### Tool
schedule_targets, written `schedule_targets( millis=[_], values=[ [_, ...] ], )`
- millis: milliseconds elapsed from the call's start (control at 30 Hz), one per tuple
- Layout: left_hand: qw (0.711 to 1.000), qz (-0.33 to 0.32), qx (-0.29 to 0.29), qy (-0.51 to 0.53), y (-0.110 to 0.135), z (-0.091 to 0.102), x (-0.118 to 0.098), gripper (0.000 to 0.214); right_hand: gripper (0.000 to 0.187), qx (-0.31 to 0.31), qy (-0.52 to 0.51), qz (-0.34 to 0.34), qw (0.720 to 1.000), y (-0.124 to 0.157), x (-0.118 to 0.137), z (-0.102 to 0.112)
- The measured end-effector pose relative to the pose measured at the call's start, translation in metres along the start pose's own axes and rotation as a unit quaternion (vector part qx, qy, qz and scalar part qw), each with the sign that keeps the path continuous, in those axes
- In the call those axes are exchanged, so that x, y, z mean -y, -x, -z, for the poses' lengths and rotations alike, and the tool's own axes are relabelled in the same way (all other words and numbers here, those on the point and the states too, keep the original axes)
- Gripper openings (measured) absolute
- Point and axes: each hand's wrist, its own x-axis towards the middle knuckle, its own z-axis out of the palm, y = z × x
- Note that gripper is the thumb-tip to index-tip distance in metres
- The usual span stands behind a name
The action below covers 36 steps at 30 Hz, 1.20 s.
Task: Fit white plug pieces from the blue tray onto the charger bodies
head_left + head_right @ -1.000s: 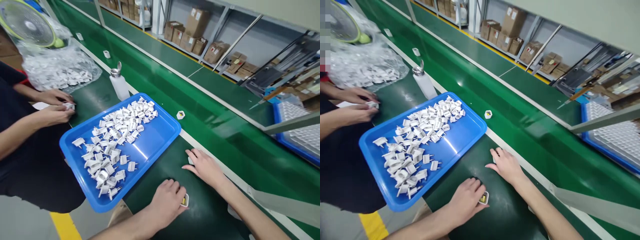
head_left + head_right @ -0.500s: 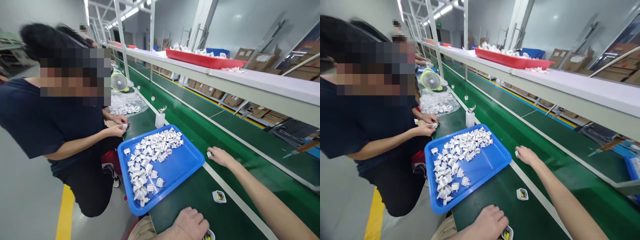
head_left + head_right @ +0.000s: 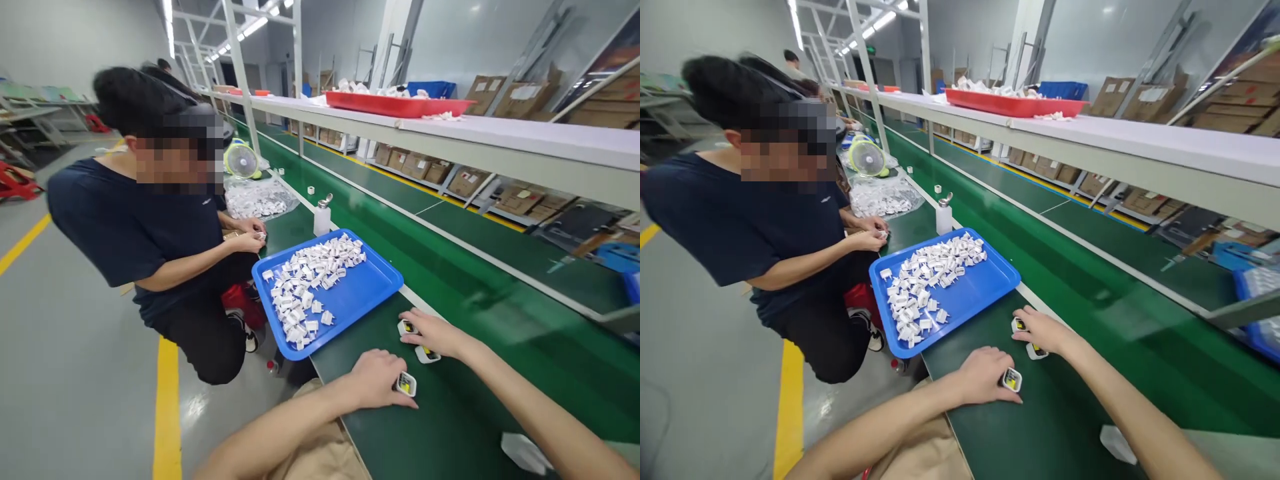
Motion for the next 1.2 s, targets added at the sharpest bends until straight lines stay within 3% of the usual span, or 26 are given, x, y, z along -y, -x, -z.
schedule_targets(
  millis=[133,233,333,433,500,600,733,800,867,900,967,1033,1067,1133,1200],
  values=[
    [0.999,-0.024,-0.009,0.030,0.001,-0.001,0.002,0.058,0.047,-0.051,0.020,0.010,0.998,-0.012,0.020,0.023],
    [0.999,-0.037,-0.012,0.035,0.005,0.001,0.004,0.056,0.039,-0.073,0.033,0.057,0.995,-0.051,0.056,0.031],
    [1.000,-0.020,-0.015,0.017,0.010,0.005,0.010,0.053,0.033,-0.069,0.043,0.106,0.991,-0.106,0.097,0.023],
    [0.999,0.021,-0.024,-0.008,0.014,0.012,0.019,0.052,0.027,-0.066,0.053,0.113,0.990,-0.153,0.128,0.010],
    [0.998,0.048,-0.031,-0.014,0.015,0.016,0.025,0.051,0.023,-0.067,0.055,0.106,0.991,-0.171,0.136,0.001],
    [0.996,0.082,-0.040,0.007,0.012,0.018,0.027,0.048,0.021,-0.064,0.035,0.097,0.993,-0.175,0.131,-0.006],
    [0.993,0.099,-0.026,0.065,0.002,0.017,0.025,0.040,0.029,-0.067,-0.048,0.066,0.994,-0.142,0.103,-0.001],
    [0.991,0.090,-0.013,0.098,-0.003,0.015,0.024,0.036,0.030,-0.078,-0.096,0.033,0.992,-0.109,0.085,0.003],
    [0.989,0.081,-0.001,0.128,-0.007,0.014,0.024,0.034,0.028,-0.133,-0.191,-0.015,0.973,-0.066,0.072,0.002],
    [0.987,0.078,0.001,0.140,-0.008,0.014,0.025,0.036,0.025,-0.180,-0.259,-0.041,0.948,-0.043,0.069,-0.002],
    [0.985,0.062,-0.001,0.162,-0.007,0.017,0.029,0.041,0.018,-0.288,-0.404,-0.092,0.863,-0.001,0.069,-0.020],
    [0.983,0.029,-0.004,0.183,-0.005,0.020,0.034,0.041,0.020,-0.361,-0.484,-0.142,0.784,0.032,0.076,-0.045],
    [0.982,0.011,-0.005,0.190,-0.004,0.022,0.037,0.037,0.023,-0.386,-0.496,-0.169,0.760,0.043,0.082,-0.059],
    [0.981,-0.014,0.002,0.195,-0.003,0.025,0.042,0.025,0.026,-0.414,-0.493,-0.218,0.734,0.056,0.094,-0.083],
    [0.982,-0.018,0.005,0.186,-0.003,0.025,0.044,0.015,0.023,-0.415,-0.465,-0.254,0.740,0.059,0.106,-0.102]
  ],
)
